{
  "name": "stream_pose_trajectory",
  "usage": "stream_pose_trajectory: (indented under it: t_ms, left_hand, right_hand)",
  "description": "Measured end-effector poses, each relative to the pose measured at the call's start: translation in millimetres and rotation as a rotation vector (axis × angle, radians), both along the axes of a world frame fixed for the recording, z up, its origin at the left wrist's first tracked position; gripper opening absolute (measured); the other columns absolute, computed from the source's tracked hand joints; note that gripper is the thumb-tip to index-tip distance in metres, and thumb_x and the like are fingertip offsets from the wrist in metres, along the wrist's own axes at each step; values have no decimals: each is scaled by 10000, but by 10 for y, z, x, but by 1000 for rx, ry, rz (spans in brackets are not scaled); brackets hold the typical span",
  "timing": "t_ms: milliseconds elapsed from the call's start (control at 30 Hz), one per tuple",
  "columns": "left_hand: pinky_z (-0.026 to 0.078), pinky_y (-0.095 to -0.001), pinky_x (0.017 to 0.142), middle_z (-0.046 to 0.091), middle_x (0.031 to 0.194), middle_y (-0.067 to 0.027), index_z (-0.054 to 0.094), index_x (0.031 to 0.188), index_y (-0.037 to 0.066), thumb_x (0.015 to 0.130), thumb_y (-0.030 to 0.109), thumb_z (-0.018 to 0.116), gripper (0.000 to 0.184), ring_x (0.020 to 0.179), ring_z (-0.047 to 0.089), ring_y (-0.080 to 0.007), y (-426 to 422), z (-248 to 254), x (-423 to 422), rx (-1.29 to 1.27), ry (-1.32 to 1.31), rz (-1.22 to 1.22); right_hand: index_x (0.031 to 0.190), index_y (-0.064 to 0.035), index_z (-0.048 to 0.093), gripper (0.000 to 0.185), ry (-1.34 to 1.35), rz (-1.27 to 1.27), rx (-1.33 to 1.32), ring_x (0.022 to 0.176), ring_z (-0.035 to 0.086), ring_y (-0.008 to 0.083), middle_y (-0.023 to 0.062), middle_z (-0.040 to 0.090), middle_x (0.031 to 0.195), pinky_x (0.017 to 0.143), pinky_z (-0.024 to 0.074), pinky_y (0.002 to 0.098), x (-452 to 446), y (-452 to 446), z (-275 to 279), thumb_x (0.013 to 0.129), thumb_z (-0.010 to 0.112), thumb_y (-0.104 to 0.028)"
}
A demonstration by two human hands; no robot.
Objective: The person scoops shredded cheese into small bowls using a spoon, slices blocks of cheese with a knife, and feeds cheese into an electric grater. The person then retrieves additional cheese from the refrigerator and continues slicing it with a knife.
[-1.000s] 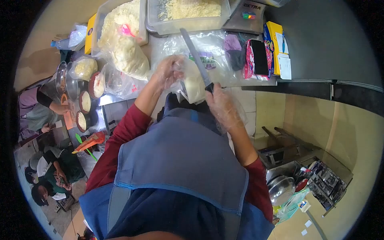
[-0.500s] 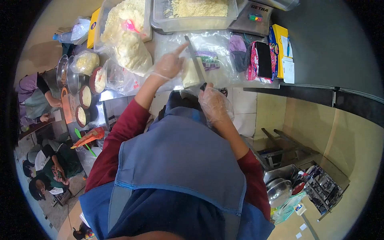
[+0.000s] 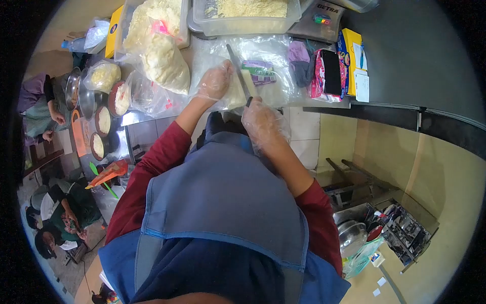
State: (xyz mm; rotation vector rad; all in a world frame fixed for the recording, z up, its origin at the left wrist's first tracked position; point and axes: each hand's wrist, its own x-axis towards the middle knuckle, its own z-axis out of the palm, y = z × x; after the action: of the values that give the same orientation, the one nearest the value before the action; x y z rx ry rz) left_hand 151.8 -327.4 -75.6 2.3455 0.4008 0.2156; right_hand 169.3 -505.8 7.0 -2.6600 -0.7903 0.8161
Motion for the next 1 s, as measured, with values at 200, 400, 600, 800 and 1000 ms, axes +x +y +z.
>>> stream_pose_trajectory:
  t_ms: [200,400,600,800,1000]
  left_hand:
    - [437,-540,674,586,773,-299,511,970,19,955,172,457,164,777,573,-489,-33,-63,-11,-32,-60,30]
    - [475,-492,660,612,763,-263,521,974,21,968,181,443,178,736,620,-439,-29,-213,29,-134,-64,53]
    - [475,-449,617,598,693,-230,513,949,14,997,241,425,248,686,661,-359,-71,-107,11,-199,-56,36]
    - [466,-428,653,605,684,-176,525,939,12,999,267,389,295,655,642,-309,27,18,-37,-342,-69,-3]
    - [455,-384,608,561,611,-103,538,829,8,954,244,469,276,605,593,-218,-98,-128,-45,-689,-99,150]
  right_hand:
    - [1061,97,502,348,-12,83,-82,844,658,418,285,655,841,771,517,477,-64,-117,32,903,506,-213]
    - [1007,90,490,303,-11,76,95,816,629,463,307,631,819,750,504,509,87,21,-149,916,483,-199]
    - [1024,95,537,319,-24,15,-44,814,667,407,262,666,827,737,529,474,-107,-167,-110,891,497,-193]
    - [1040,56,496,325,4,67,216,730,636,439,250,642,752,682,495,525,197,-355,-296,932,471,-249]
    - [1305,-30,417,438,-94,-128,2,851,618,411,257,629,899,770,471,495,497,-676,-535,927,487,-240]
